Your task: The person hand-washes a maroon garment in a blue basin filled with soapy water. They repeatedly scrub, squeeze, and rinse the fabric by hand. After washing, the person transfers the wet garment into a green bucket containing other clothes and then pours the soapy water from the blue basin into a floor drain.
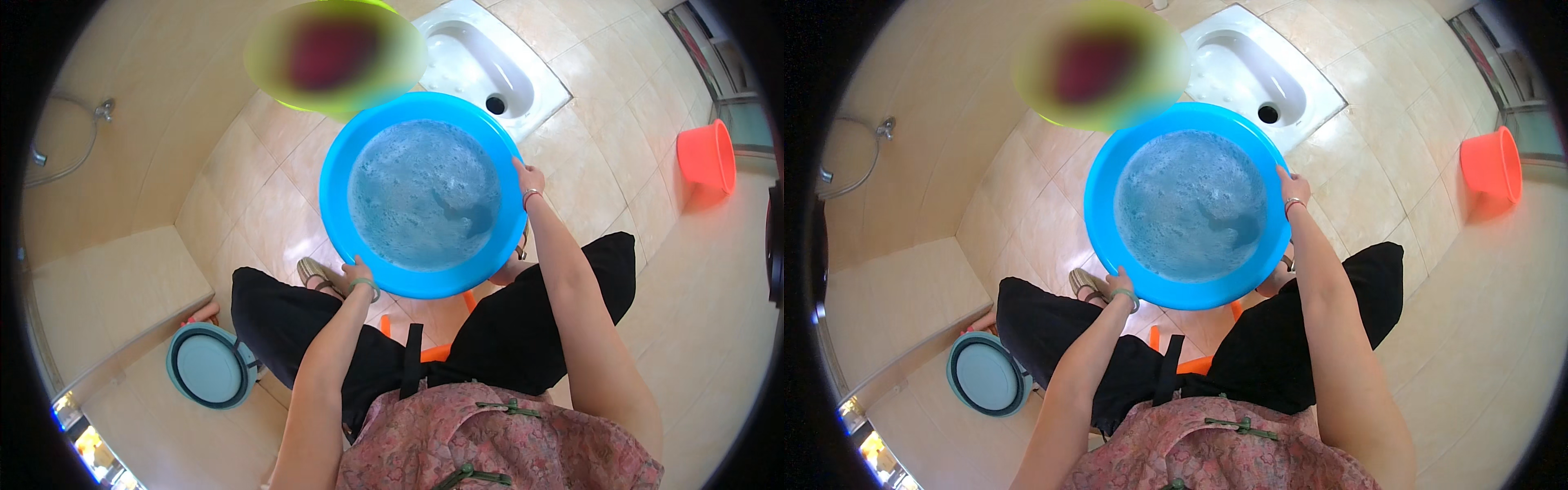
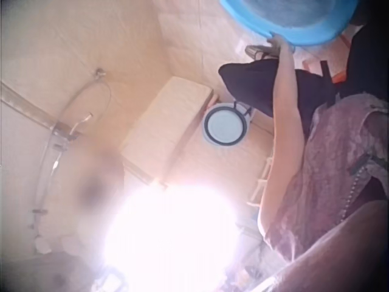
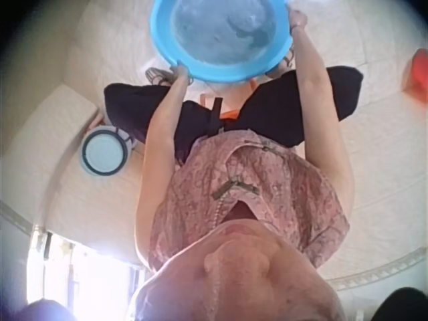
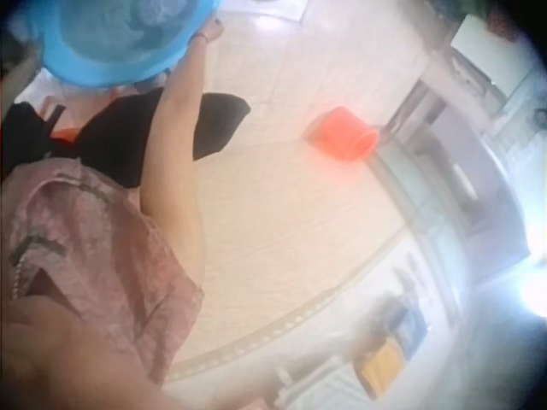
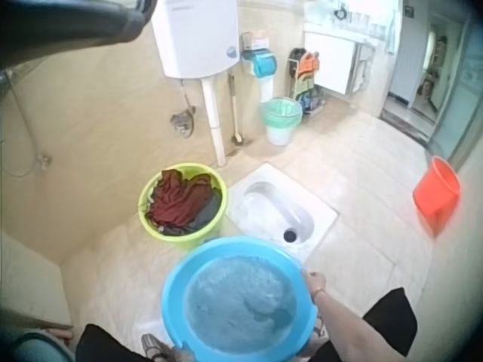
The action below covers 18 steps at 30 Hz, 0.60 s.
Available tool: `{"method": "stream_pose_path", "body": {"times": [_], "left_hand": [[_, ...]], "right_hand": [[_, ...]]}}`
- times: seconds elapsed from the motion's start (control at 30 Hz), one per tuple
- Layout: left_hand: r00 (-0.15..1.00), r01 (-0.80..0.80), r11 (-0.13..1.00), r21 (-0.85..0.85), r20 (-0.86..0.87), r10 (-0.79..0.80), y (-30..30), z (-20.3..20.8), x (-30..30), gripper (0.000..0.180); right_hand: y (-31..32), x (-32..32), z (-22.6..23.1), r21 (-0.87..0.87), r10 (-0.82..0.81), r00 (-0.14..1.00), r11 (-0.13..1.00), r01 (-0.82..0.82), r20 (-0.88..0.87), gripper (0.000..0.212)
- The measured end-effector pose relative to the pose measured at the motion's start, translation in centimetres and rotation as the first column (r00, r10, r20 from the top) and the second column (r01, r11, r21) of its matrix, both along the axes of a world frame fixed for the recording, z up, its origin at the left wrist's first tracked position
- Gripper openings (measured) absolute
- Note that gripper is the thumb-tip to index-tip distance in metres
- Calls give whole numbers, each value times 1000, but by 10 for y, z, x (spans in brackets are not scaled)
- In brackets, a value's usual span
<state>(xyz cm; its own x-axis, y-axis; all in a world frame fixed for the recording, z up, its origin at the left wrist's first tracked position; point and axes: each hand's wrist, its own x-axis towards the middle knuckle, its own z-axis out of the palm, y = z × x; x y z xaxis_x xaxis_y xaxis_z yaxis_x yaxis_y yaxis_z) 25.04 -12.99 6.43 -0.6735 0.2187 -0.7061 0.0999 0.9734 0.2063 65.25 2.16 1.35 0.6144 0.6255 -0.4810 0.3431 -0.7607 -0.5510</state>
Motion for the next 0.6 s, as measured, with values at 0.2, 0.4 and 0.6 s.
{"method": "stream_pose_path", "body": {"times": [0.2, 0.4, 0.6], "left_hand": [[986, -115, 991, 63, 127, 106, -3, -30, 34, 59], [933, -220, 960, 173, 326, 156, 1, -12, 69, 60], [707, -417, 896, 150, 673, 216, 15, -13, 97, 58]], "right_hand": [[-27, 41, -5, -93, -94, 995, 991, 96, 23, 68], [-55, 18, 10, -172, -296, 953, 937, 304, 70, 57], [-71, 28, 4, -237, -450, 891, 861, 450, 60, 59]]}}
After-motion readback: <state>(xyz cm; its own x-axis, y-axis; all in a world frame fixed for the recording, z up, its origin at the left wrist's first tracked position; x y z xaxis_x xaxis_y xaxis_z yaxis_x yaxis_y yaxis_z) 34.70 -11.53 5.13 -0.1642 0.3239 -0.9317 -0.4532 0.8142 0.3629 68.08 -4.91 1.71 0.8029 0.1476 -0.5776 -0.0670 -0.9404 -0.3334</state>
